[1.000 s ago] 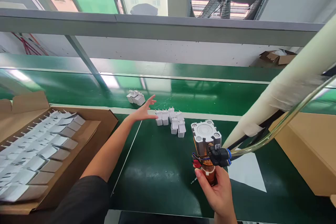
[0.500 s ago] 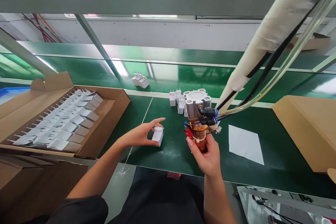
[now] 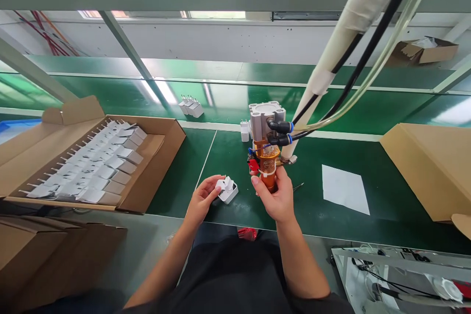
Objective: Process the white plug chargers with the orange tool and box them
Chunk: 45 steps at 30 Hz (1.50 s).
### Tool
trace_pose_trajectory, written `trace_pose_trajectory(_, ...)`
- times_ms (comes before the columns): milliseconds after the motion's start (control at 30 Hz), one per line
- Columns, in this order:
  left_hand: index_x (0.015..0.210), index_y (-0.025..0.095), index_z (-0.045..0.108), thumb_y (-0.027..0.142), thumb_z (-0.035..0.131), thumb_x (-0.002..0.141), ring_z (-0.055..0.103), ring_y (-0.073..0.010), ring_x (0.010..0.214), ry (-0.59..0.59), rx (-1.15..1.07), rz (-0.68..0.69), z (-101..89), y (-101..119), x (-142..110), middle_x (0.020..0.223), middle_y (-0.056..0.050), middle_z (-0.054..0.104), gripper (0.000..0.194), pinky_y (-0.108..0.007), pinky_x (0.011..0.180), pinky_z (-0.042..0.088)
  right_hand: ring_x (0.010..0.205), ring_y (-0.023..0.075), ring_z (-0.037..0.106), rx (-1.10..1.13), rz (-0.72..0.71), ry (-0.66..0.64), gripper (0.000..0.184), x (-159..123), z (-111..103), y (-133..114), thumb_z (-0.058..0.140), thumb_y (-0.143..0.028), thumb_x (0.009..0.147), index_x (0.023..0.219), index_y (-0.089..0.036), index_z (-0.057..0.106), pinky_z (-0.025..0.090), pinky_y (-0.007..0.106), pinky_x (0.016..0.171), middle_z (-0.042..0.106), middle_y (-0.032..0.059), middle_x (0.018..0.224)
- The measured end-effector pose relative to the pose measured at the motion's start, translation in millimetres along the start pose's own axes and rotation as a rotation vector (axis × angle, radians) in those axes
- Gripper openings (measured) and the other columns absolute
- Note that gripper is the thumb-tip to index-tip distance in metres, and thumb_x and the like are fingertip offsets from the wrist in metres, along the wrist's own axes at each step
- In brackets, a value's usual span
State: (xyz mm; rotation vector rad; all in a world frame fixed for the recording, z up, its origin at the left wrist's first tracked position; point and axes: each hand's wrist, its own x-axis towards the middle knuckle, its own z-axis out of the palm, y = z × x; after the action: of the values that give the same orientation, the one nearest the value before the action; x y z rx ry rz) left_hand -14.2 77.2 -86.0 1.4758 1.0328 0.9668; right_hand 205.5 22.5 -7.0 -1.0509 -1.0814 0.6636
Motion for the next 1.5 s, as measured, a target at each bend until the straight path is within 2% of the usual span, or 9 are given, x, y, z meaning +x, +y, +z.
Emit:
trace_pose_trajectory(67, 0.115, 0.020, 0.068, 0.051, 0.056, 0.094, 0.064, -0.0284, 0.122, 0.048, 0.138, 0.051, 4.8, -2, -4, 0.133, -0.014, 0.065, 0.039, -0.046, 0.103, 0.053, 0.045, 0.0101, 0.053, 0.008, -0.016, -0.012, 0.022, 4, 10, 0, 0.072, -0.034, 0.083, 0.091, -0.022, 0.056, 0.045, 0.024, 0.043, 0.065, -0.0032, 0.066)
trace_pose_trajectory(133, 0.115, 0.021, 0.068, 0.050, 0.065, 0.088, 0.061, -0.0302, 0.125, 0.065, 0.310, 0.132, 10.1, -3, -7, 0.136, -0.014, 0.063, 0.040, -0.048, 0.104, 0.052, 0.044, 0.0101, 0.051, 0.008, -0.019, -0.024, 0.025, 7, 21, 2, 0.072, -0.037, 0.083, 0.089, -0.022, 0.052, 0.043, 0.024, 0.043, 0.059, -0.0060, 0.061)
trace_pose_trajectory(233, 0.112, 0.020, 0.066, 0.044, 0.074, 0.080, 0.063, -0.0322, 0.120, 0.071, 0.480, 0.205, 18.2, -6, -10, 0.123, -0.014, 0.069, 0.041, -0.050, 0.102, 0.052, 0.046, 0.0106, 0.050, -0.003, -0.017, -0.040, 0.031, 11, 40, 4, 0.073, -0.042, 0.082, 0.090, -0.023, 0.049, 0.043, 0.025, 0.045, 0.056, -0.0075, 0.059)
trace_pose_trajectory(433, 0.111, 0.021, 0.063, 0.038, 0.064, 0.086, 0.069, -0.0222, 0.077, -0.024, 0.533, 0.138, 18.9, 4, -23, 0.091, -0.006, 0.072, 0.030, -0.035, 0.072, 0.056, 0.046, 0.0101, 0.049, -0.064, -0.061, -0.023, 0.040, 19, 74, -3, 0.080, -0.044, 0.075, 0.091, -0.023, 0.049, 0.044, 0.026, 0.049, 0.054, -0.0088, 0.057)
trace_pose_trajectory(567, 0.109, 0.020, 0.064, 0.034, 0.064, 0.081, 0.064, -0.0180, 0.069, -0.024, 0.537, 0.133, 11.8, 18, -28, 0.084, -0.003, 0.068, 0.031, -0.028, 0.063, 0.051, 0.043, 0.0086, 0.045, -0.126, -0.104, 0.013, 0.040, 21, 86, -10, 0.080, -0.044, 0.073, 0.090, -0.022, 0.051, 0.043, 0.025, 0.049, 0.050, -0.0109, 0.052)
trace_pose_trajectory(933, 0.109, 0.017, 0.066, 0.032, 0.065, 0.079, 0.062, -0.0151, 0.066, -0.066, 0.442, 0.152, 11.1, 29, -28, 0.081, -0.002, 0.068, 0.033, -0.024, 0.062, 0.049, 0.046, 0.0091, 0.047, -0.201, -0.193, 0.080, 0.016, 16, 84, -9, 0.064, -0.032, 0.080, 0.084, -0.022, 0.053, 0.044, 0.025, 0.050, 0.052, -0.0077, 0.058)
trace_pose_trajectory(1167, 0.109, 0.016, 0.064, 0.034, 0.065, 0.080, 0.062, -0.0158, 0.068, -0.092, 0.418, 0.124, 13.7, 27, -30, 0.082, -0.003, 0.069, 0.034, -0.025, 0.063, 0.048, 0.047, 0.0087, 0.047, -0.154, -0.131, 0.050, 0.018, 14, 84, -8, 0.067, -0.033, 0.081, 0.088, -0.021, 0.056, 0.043, 0.024, 0.050, 0.051, -0.0080, 0.060)
trace_pose_trajectory(1333, 0.107, 0.017, 0.064, 0.035, 0.063, 0.081, 0.061, -0.0150, 0.065, -0.108, 0.400, 0.104, 15.4, 21, -31, 0.082, -0.003, 0.070, 0.032, -0.025, 0.061, 0.048, 0.046, 0.0085, 0.048, -0.094, -0.171, 0.019, 0.031, 14, 84, -8, 0.076, -0.034, 0.078, 0.092, -0.022, 0.051, 0.046, 0.025, 0.050, 0.055, -0.0085, 0.061)
trace_pose_trajectory(1500, 0.104, 0.019, 0.060, 0.035, 0.065, 0.078, 0.065, -0.0156, 0.066, -0.047, 0.340, 0.050, 28.7, 17, -31, 0.086, -0.002, 0.072, 0.030, -0.026, 0.064, 0.052, 0.048, 0.0085, 0.048, -0.077, -0.165, 0.036, 0.038, 13, 88, -12, 0.079, -0.037, 0.076, 0.094, -0.024, 0.048, 0.047, 0.026, 0.050, 0.060, -0.0064, 0.068)
